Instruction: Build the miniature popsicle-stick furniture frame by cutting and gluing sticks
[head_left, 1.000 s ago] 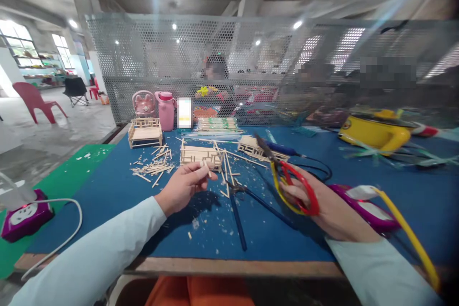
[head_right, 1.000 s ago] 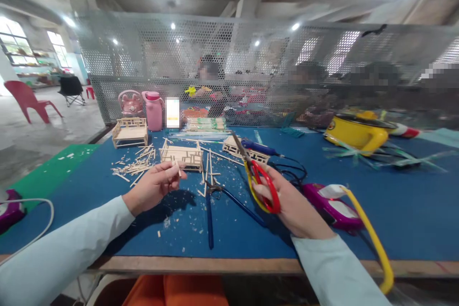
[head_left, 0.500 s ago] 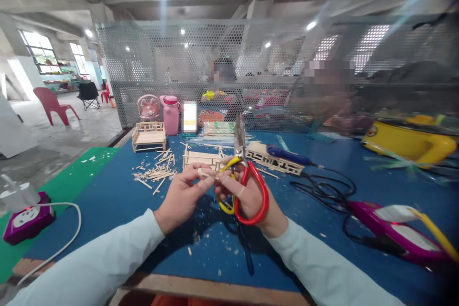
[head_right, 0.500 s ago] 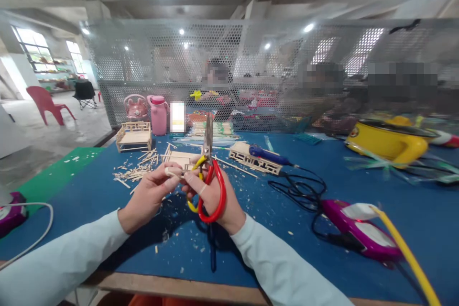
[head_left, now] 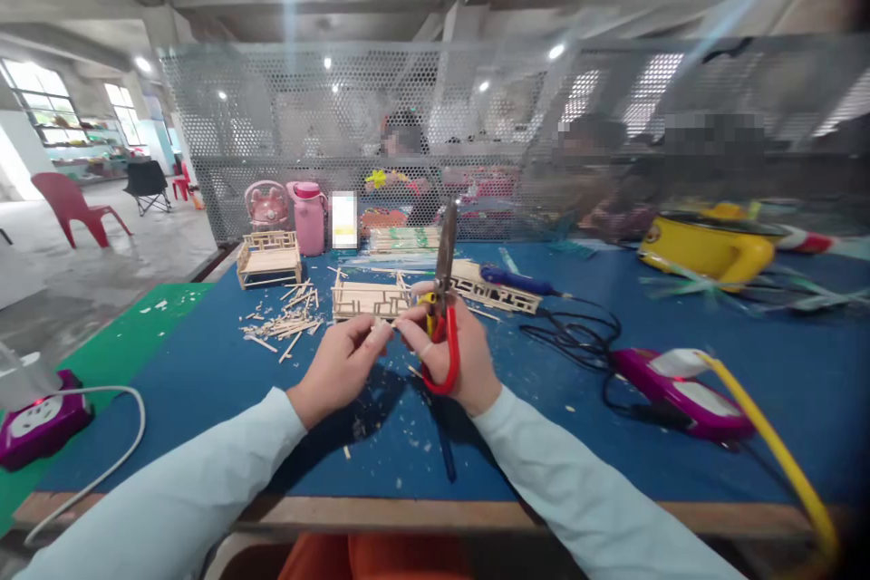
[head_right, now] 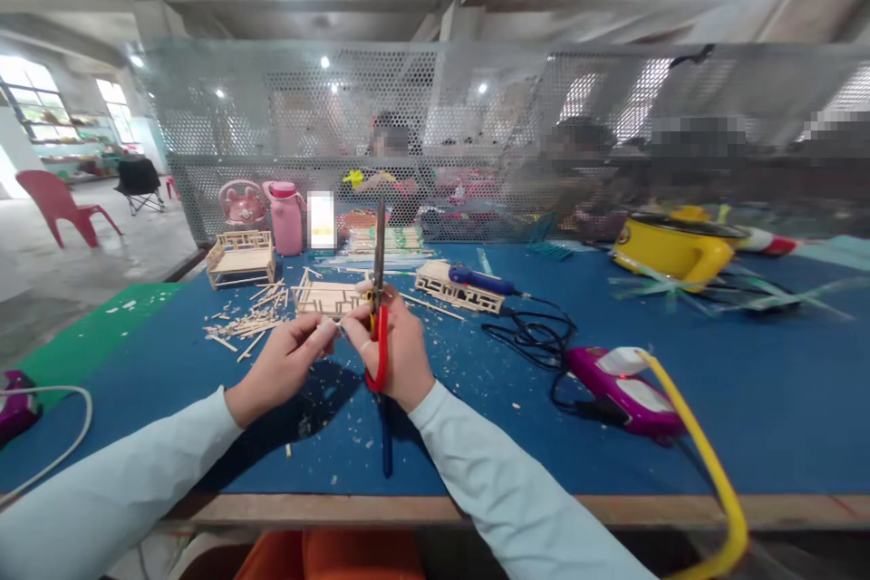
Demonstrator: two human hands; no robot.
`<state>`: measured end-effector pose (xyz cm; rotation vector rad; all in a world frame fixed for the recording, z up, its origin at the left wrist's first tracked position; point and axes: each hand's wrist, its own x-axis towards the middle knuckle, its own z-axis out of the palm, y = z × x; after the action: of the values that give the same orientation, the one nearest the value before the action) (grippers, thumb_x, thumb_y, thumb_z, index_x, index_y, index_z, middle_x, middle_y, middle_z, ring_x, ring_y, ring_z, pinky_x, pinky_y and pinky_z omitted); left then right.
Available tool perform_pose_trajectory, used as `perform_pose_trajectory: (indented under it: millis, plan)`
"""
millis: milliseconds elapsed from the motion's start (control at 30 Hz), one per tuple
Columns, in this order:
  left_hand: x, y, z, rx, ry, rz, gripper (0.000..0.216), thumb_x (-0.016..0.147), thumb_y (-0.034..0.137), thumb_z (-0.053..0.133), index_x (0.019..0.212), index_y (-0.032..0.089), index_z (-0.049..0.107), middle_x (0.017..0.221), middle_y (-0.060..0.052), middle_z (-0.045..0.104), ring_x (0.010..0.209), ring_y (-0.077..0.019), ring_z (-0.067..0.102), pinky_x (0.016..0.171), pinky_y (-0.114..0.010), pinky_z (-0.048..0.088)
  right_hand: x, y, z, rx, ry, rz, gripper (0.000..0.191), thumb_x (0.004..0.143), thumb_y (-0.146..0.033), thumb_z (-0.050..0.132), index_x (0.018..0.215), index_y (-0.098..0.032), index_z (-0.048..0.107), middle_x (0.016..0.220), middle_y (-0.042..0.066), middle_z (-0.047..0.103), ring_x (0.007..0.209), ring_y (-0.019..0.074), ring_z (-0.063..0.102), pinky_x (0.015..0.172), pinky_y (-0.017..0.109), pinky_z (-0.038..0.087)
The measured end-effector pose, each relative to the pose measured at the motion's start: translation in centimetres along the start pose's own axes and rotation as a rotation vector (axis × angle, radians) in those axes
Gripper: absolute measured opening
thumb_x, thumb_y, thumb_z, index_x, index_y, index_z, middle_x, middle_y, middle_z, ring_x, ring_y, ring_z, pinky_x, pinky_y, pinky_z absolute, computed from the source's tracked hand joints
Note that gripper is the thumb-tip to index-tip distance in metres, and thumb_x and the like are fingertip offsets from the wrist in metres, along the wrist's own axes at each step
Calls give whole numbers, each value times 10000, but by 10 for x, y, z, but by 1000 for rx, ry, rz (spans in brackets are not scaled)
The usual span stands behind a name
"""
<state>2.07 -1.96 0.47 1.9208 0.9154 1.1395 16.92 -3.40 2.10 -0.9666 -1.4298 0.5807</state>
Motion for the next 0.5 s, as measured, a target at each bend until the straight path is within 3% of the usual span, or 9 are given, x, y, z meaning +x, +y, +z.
perform_pose_trajectory:
  millis: [133,267,400,500]
  plan:
    - [4,3,-5,-49,144,41,364,899,400,414,632,162,482,609,22,472,611,-106,434,600,-232,340,-6,-9,7,98,30,182,407,668,-387,685,989,-222,497,657,-53,550,480,117,542,460,260,463]
    - [8,9,-14,-64,290,105,373,906,388,399,614,167,468,605,24,468,613,-101,439,608,-224,352,-19,-6,15,236,-159,320,430,717,-509,647,989,-216,488,638,-46,520,488,122,514,429,256,437]
    - [9,13,-16,-94,305,121,368,903,386,408,610,169,464,598,29,468,595,-95,443,590,-214,362,-28,4,20,219,-355,213,429,766,-560,586,1006,-211,523,722,-4,546,608,147,534,586,315,497]
    - [8,14,-14,-155,273,122,348,902,373,418,629,166,480,612,27,484,595,-92,456,594,-212,379,-29,8,20,142,-415,76,447,814,-574,518,1070,-209,553,825,45,600,728,183,556,693,341,493]
